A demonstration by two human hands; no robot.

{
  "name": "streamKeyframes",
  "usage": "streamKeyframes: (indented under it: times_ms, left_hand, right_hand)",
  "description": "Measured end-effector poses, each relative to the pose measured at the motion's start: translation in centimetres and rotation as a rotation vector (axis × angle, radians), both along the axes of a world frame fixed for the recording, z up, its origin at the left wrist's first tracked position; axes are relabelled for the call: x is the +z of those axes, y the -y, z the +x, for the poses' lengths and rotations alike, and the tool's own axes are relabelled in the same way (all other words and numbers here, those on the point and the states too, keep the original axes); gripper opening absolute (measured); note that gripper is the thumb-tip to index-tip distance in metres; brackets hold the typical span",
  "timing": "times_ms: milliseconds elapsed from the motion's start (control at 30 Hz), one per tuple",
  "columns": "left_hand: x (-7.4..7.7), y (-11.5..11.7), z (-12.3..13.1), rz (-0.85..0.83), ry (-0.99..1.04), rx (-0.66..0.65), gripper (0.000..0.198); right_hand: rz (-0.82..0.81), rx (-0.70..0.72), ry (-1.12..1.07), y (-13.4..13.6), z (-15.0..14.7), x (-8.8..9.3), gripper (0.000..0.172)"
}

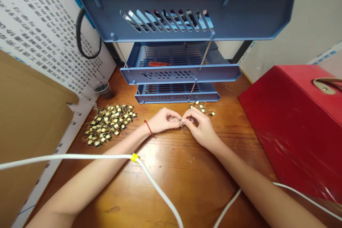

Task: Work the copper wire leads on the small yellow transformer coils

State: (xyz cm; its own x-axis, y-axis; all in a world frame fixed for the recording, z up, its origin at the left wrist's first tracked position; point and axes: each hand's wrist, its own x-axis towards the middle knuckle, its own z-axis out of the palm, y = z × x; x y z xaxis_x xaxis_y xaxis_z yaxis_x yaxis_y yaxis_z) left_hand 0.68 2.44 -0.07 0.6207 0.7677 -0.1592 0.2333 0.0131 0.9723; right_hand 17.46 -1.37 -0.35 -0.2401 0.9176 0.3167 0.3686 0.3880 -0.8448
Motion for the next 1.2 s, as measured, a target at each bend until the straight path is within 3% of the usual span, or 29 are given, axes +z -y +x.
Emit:
streamKeyframes:
  times_ms: [333, 733, 1200]
  left_hand:
    - [-0.04, 0.42, 0.31, 0.061, -0.059, 0.001, 0.022]
    - [0.16, 0.02, 0.01, -0.01, -0.033, -0.089, 0.024]
    - [0.52, 0.17, 0.27, 0.079, -0.1, -0.138, 0.027]
  right_hand:
    - [-0.039, -0.004, -0.058, -0.2, -0.02, -0.33, 0.006]
    - [-0.1, 0.037, -0.056, -0.44, 0.13, -0.32, 0.008]
    - [-0.13, 0.119, -0.078, -0.74, 0.42, -0.2, 0.013]
